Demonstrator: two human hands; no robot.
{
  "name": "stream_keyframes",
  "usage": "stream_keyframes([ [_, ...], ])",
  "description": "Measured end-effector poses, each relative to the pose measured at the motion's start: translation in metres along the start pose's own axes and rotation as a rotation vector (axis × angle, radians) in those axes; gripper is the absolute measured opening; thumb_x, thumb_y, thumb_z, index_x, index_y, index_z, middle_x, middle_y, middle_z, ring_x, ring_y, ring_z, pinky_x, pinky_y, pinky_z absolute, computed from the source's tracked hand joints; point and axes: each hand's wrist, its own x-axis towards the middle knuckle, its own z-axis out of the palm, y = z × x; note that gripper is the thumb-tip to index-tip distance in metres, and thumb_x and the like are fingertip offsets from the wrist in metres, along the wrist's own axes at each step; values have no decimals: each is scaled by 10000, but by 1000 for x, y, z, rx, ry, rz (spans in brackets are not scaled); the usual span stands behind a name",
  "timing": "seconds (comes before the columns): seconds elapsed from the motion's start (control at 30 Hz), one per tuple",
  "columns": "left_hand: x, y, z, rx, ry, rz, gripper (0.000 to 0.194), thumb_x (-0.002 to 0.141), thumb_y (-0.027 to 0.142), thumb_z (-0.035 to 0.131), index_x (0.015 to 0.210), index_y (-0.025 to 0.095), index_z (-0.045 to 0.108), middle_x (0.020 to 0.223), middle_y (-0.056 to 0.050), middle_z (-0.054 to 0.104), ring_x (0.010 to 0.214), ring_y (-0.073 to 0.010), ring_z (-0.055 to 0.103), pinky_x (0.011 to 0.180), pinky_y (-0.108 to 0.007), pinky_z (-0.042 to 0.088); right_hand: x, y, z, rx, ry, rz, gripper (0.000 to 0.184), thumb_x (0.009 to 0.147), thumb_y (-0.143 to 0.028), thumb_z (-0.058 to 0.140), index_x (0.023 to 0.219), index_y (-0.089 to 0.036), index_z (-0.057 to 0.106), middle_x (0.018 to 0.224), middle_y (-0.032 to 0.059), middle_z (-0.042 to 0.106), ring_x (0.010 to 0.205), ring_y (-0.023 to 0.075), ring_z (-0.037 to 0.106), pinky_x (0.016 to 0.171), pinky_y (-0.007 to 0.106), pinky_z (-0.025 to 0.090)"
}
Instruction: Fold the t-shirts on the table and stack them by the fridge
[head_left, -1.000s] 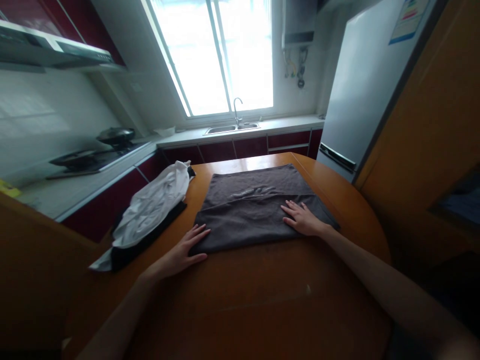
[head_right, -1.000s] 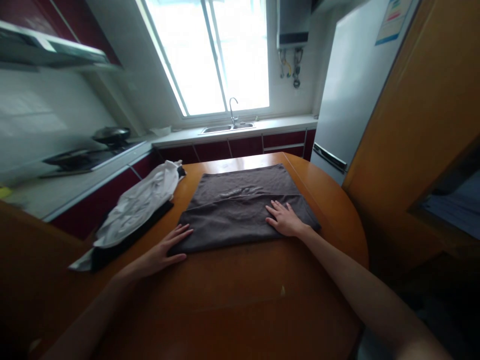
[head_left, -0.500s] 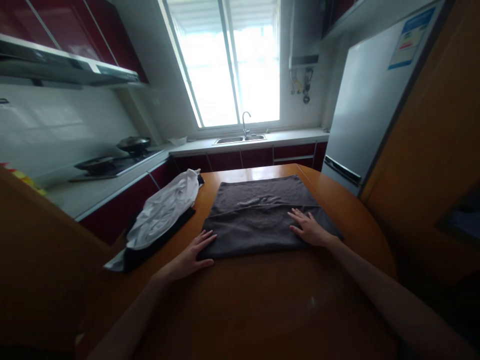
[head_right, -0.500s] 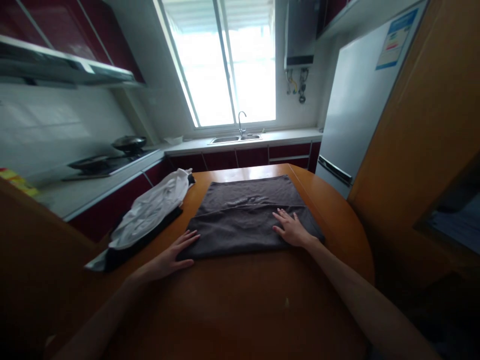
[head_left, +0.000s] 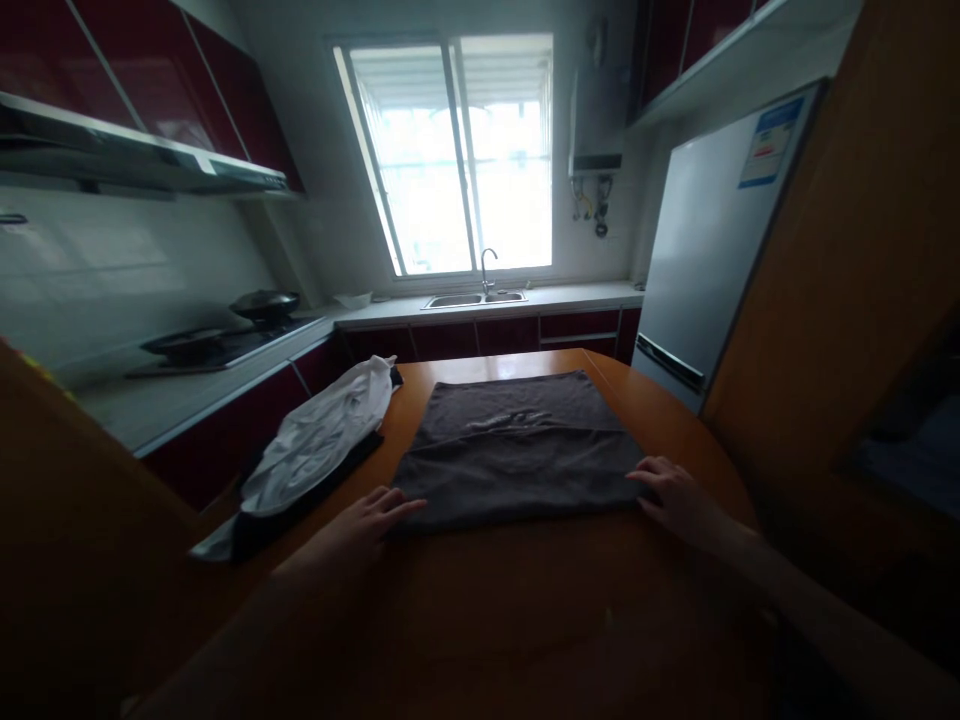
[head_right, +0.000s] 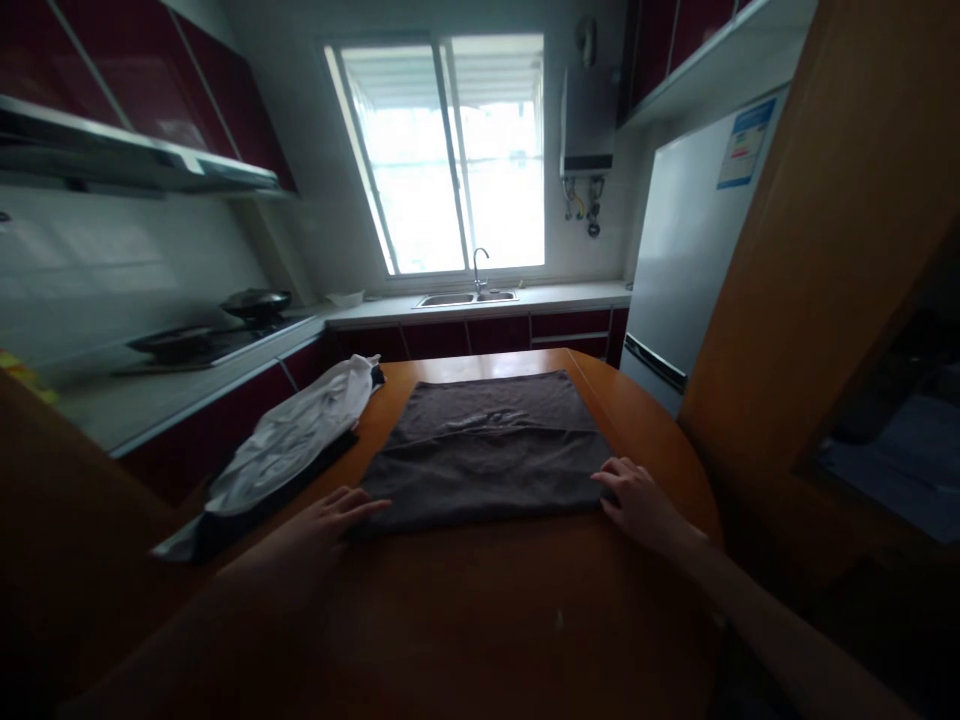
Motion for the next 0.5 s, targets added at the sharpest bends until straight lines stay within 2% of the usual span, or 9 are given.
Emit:
stream_keyframes([
  [0.07,0,5,3,38,-9,-7,814,742,16,557,1477,365,522,1306,-42,632,1215,-271,579,1105,-424,455,-13,-1,2,-125,-12,-59,400,829,-86,564,1177,-221,707,1153,97,670,1079,262,606,966,414,465],
  [0.13,2,9,6,81,0,-32,755,765,-20,501,1428,330,583,1284,-51,651,1208,-271,589,1106,-426,450,-17,-1,4,-236,11,-117,405,829,-25,526,1129,-216,719,1109,96,680,1043,263,603,963,419,437],
  [0.27,4,13,9,105,43,-76,605,796,-35,442,1262,259,692,1170,-80,689,1106,-266,632,1019,-407,510,-8,3,8,-348,60,-182,264,862,-39,523,933,-195,724,969,94,689,939,268,605,903,415,422],
  [0.4,-13,15,0,77,66,-81,480,786,-10,439,1078,245,722,1055,-71,685,1023,-237,641,930,-355,533,-11,-4,-2,-301,72,-208,223,825,-28,529,803,-200,670,876,69,663,864,248,601,861,397,420],
  [0.5,-44,17,-6,61,67,-70,453,752,-2,457,1020,255,717,1040,-57,680,1013,-223,639,900,-326,528,-35,-23,-17,-174,39,-238,237,791,-27,532,827,-225,657,901,55,658,873,233,600,854,379,434],
])
